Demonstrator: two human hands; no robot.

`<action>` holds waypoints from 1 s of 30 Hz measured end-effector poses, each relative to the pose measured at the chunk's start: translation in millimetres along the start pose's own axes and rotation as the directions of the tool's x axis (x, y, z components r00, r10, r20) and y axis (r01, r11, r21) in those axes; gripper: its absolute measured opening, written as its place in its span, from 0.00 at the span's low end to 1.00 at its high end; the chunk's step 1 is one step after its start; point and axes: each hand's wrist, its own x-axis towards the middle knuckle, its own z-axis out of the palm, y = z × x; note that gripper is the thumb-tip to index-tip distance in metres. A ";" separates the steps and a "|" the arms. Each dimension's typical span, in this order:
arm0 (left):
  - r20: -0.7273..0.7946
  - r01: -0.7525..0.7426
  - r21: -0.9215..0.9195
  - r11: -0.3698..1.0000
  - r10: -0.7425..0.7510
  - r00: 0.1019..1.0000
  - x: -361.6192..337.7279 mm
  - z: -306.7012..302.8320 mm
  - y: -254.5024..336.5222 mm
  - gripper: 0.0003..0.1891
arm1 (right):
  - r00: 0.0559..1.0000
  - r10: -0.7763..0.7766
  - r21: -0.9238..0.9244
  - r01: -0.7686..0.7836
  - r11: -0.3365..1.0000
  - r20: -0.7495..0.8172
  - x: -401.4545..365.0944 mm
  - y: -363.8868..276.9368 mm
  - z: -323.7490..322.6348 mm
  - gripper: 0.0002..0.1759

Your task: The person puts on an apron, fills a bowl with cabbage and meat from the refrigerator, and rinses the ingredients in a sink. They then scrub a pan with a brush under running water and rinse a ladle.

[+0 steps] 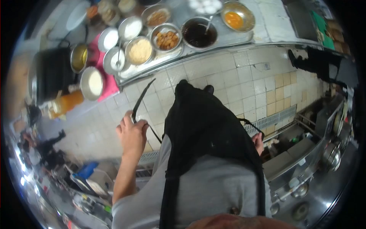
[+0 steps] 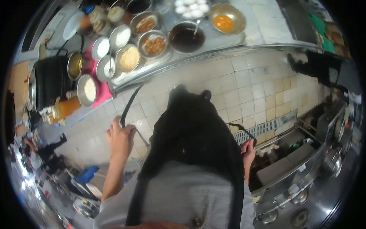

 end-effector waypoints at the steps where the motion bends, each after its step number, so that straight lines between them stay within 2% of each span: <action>1: -0.040 0.073 0.003 0.997 -0.073 0.997 -1.2 1.2 0.7 0.05 | 0.999 0.030 0.170 -0.035 0.985 0.033 2.4 -12.1 11.4 0.22; 2: 0.011 0.135 -0.222 0.966 -0.136 0.991 -5.8 9.7 -6.4 0.04 | 0.996 0.059 0.333 -0.078 0.940 0.065 4.6 -24.3 22.5 0.23; 3: 0.038 0.191 -0.208 0.959 -0.187 0.982 -9.9 10.9 -11.5 0.04 | 0.991 0.092 0.296 -0.119 0.948 0.101 6.7 -23.7 25.2 0.23; 4: 0.254 0.330 -0.408 0.852 -0.241 0.937 -7.9 13.7 -14.2 0.06 | 0.989 0.130 0.316 -0.147 0.937 0.075 12.5 -24.6 26.3 0.22; 5: 0.444 0.465 -0.564 0.682 -0.224 0.867 -7.0 16.6 -13.4 0.07 | 0.987 0.152 0.347 -0.158 0.925 0.044 21.0 -26.6 28.2 0.21; 6: 0.448 0.478 -0.564 0.673 -0.237 0.862 -12.5 25.3 -9.2 0.07 | 0.985 0.131 0.342 -0.161 0.926 0.107 22.9 -28.2 30.9 0.21; 7: 0.464 0.521 -0.784 0.337 -0.238 0.853 -17.7 41.5 -3.0 0.08 | 0.985 0.129 0.337 -0.160 0.928 0.112 24.0 -31.2 35.8 0.21; 8: 0.478 0.479 -0.876 -0.054 -0.226 0.849 -20.9 53.7 4.1 0.08 | 0.989 0.149 0.342 -0.143 0.929 0.009 17.5 -44.4 51.8 0.21; 9: 0.474 0.474 -0.879 -0.057 -0.220 0.852 -23.5 59.2 11.7 0.08 | 0.982 0.164 0.348 -0.122 0.930 -0.096 15.2 -52.9 60.4 0.21; 10: 0.490 0.403 -0.857 -0.320 -0.267 0.830 -28.7 63.0 19.3 0.10 | 0.982 0.158 0.348 -0.114 0.931 -0.099 19.8 -54.2 54.8 0.21; 11: 0.517 0.292 -0.778 -0.556 -0.303 0.801 -32.4 66.9 27.4 0.12 | 0.982 0.145 0.439 -0.183 0.880 0.119 28.2 -54.4 44.5 0.21; 12: 0.477 0.240 -0.823 -0.514 -0.396 0.785 -33.2 70.8 37.1 0.15 | 0.939 0.104 0.506 -0.268 0.820 0.328 32.8 -55.1 39.2 0.21; 13: 0.477 0.241 -0.821 -0.517 -0.390 0.788 -35.5 68.0 42.6 0.15 | 0.941 0.099 0.508 -0.261 0.821 0.324 35.5 -53.9 37.5 0.21; 15: 0.475 0.024 -0.765 -0.644 -0.538 0.697 -38.8 56.9 51.5 0.15 | 0.912 0.109 0.524 -0.321 0.789 0.395 43.0 -50.6 38.5 0.21; 16: 0.471 -0.017 -0.776 -0.631 -0.597 0.649 -40.7 58.3 54.2 0.16 | 0.912 0.057 0.493 -0.271 0.827 0.405 51.3 -44.7 33.4 0.21; 17: 0.458 0.003 -0.779 -0.627 -0.566 0.685 -51.6 71.0 42.4 0.12 | 0.915 0.045 0.502 -0.260 0.825 0.400 55.6 -42.2 25.5 0.21; 19: 0.518 0.053 -0.770 -0.636 -0.575 0.633 -57.6 69.3 27.9 0.13 | 0.913 0.077 0.502 -0.289 0.815 0.401 51.7 -47.0 18.9 0.22; 20: 0.626 0.154 -0.698 -0.699 -0.492 0.605 -58.3 64.7 14.9 0.13 | 0.934 0.150 0.503 -0.304 0.809 0.324 49.2 -52.0 14.7 0.22; 21: 0.724 0.304 -0.571 -0.762 -0.294 0.624 -65.2 67.7 -6.2 0.13 | 0.938 0.155 0.505 -0.301 0.809 0.311 47.0 -50.6 5.1 0.22; 23: 0.784 0.499 -0.467 -0.730 -0.081 0.615 -74.8 76.8 -35.1 0.13 | 0.914 0.056 0.553 -0.290 0.781 0.401 46.4 -49.7 -8.8 0.22; 24: 0.810 0.545 -0.449 -0.708 -0.065 0.583 -75.7 77.6 -40.0 0.16 | 0.914 0.072 0.576 -0.311 0.756 0.399 39.9 -57.3 -7.5 0.23; 25: 0.806 0.550 -0.453 -0.702 -0.057 0.590 -77.5 79.7 -40.0 0.16 | 0.918 0.063 0.585 -0.301 0.753 0.392 34.7 -60.7 -9.1 0.23; 27: 0.799 0.407 -0.529 -0.745 -0.275 0.535 -78.0 90.2 -39.7 0.20 | 0.888 -0.012 0.634 -0.319 0.705 0.460 29.1 -66.1 -11.5 0.24; 28: 0.808 0.328 -0.533 -0.780 -0.354 0.472 -82.6 102.6 -46.8 0.23 | 0.909 -0.003 0.662 -0.301 0.686 0.417 27.0 -68.9 -15.5 0.25; 30: 0.718 0.187 -0.637 -0.748 -0.488 0.496 -93.4 104.4 -49.6 0.24 | 0.910 -0.030 0.687 -0.290 0.666 0.414 22.9 -70.7 -29.8 0.25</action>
